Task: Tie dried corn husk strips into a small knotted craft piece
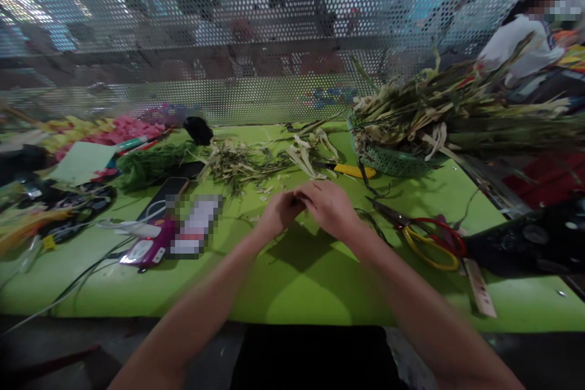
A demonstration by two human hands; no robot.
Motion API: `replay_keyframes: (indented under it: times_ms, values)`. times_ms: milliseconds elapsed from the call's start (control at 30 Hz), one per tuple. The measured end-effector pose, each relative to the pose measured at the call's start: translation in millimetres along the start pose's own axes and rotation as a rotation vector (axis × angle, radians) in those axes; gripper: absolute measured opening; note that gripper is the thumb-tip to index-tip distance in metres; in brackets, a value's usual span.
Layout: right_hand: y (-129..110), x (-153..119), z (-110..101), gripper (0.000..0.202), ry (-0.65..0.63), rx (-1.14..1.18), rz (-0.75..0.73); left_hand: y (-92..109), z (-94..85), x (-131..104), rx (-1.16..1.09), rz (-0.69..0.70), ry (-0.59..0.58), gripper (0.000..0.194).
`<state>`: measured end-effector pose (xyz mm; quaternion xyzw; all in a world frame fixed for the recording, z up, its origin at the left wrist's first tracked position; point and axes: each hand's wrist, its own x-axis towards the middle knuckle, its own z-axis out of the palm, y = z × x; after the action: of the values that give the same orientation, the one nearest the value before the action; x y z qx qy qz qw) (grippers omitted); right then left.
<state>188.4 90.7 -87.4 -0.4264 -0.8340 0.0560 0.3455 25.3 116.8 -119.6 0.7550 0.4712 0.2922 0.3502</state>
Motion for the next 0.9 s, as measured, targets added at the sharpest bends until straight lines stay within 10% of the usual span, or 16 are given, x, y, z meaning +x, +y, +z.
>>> replay_keyframes:
  times_ms: [300,900]
  values:
    - [14,6,-7,0.015,0.138,0.302,0.225,5,-3.1,6,-0.201,-0.086,-0.021,0.032]
    - [12,5,-7,0.006,-0.006,0.05,0.052,1,-1.6,0,-0.058,-0.03,-0.061,0.034]
